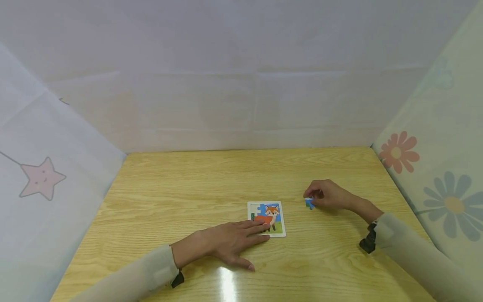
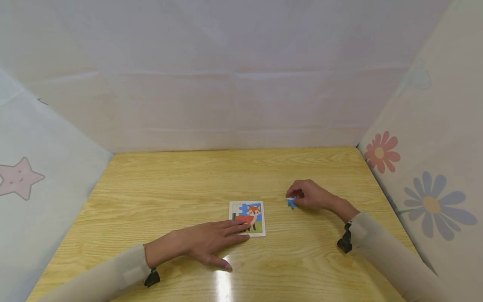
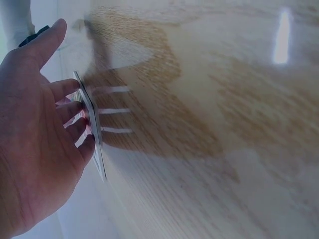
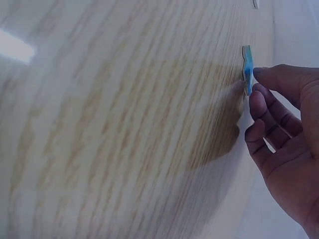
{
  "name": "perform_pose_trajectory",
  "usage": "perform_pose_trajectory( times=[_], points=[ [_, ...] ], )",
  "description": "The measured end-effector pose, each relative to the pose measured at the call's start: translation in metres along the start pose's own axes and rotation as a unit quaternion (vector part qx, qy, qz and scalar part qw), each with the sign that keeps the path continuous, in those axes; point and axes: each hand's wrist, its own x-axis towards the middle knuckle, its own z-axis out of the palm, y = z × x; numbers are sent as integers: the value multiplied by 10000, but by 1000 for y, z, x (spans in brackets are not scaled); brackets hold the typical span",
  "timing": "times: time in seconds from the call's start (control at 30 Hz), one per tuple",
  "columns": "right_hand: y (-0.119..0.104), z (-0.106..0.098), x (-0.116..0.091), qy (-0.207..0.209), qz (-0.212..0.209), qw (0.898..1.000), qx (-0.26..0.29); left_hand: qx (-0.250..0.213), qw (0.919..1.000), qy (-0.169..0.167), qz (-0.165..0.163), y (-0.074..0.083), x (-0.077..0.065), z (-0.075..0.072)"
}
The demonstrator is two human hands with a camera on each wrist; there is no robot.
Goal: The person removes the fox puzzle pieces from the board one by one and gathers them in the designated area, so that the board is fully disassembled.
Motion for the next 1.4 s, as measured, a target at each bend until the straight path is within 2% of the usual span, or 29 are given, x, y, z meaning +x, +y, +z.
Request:
perform_pose_trajectory(
  times=[0.2, 0.47, 0.83, 1.1, 1.4],
  points=[
    [-6, -1, 9, 142, -249, 9996, -40, 19, 10000, 53, 42, -1, 1, 0],
    [-26, 9, 34, 17, -691, 9973, 251, 8, 9996, 252, 90, -1, 4, 0],
    [-51, 28, 65, -522, -522, 9962, 461, -25, 9996, 278, -47, 1, 11, 4],
    [-60, 39, 81, -775, -957, 9908, 565, -148, 9996, 231, -94, 2, 13, 5],
    [-64, 47, 97, -1116, -1104, 9866, 434, -106, 9996, 248, -80, 1, 13, 7]
  ],
)
